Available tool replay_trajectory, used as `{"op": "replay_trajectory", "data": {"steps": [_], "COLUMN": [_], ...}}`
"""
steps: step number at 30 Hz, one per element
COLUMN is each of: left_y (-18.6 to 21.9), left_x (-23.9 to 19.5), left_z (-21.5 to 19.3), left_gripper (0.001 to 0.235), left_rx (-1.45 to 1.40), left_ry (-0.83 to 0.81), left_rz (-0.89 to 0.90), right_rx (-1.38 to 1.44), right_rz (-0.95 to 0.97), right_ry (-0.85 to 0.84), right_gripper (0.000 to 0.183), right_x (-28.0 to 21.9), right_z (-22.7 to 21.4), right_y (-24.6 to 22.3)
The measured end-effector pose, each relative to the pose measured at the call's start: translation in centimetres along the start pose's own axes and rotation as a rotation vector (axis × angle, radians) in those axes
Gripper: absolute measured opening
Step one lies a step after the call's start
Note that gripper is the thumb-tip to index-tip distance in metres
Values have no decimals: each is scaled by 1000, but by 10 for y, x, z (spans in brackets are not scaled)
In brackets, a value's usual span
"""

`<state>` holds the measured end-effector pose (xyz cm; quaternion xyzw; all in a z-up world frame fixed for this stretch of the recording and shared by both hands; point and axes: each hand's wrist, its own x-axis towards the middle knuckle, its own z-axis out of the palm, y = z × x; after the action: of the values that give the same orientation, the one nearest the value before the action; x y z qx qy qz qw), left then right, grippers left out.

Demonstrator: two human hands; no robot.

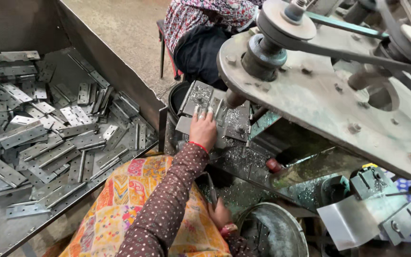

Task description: The person picks up metal brackets from a large bin, places them onto a machine jig one at a time, and moves them aside after the machine process. They handle the brackets by hand and operate the machine in a repetitive sequence.

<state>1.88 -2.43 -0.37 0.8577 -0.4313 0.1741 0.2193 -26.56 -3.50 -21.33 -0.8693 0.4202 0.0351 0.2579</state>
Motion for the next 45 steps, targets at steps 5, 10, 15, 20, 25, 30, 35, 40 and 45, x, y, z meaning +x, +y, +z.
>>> {"op": "replay_trajectory", "data": {"steps": [5,10,15,20,25,30,35,40,45], "left_y": [-4,-1,-3,-3,-1,31,24,32,34], "left_x": [-14,-1,13,7,-3,-74,-95,-61,-44], "left_z": [-8,-2,7,-1,-24,-69,-87,-98,-89], "left_gripper": [25,22,26,18,20,31,25,11,14], "left_rx": [-9,-34,13,-71,-56,121,-25,-279,57], "left_ry": [5,-100,91,-93,-48,-51,164,168,294], "left_rz": [42,2,47,21,96,147,266,193,203], "right_rx": [-30,-174,15,69,120,-8,-54,36,50], "right_rz": [8,-32,-26,1,-47,-41,-75,-97,-170], "right_ry": [-61,-122,39,-20,-68,-166,-92,-45,21], "right_gripper": [56,67,52,47,45,54,58,50,50], "right_x": [-5,5,-1,-6,-16,-11,-6,-13,-12], "right_z": [-14,-56,0,-1,-80,-109,-96,-97,-91], "right_y": [1,5,5,4,-28,-48,-44,-44,-38]}}
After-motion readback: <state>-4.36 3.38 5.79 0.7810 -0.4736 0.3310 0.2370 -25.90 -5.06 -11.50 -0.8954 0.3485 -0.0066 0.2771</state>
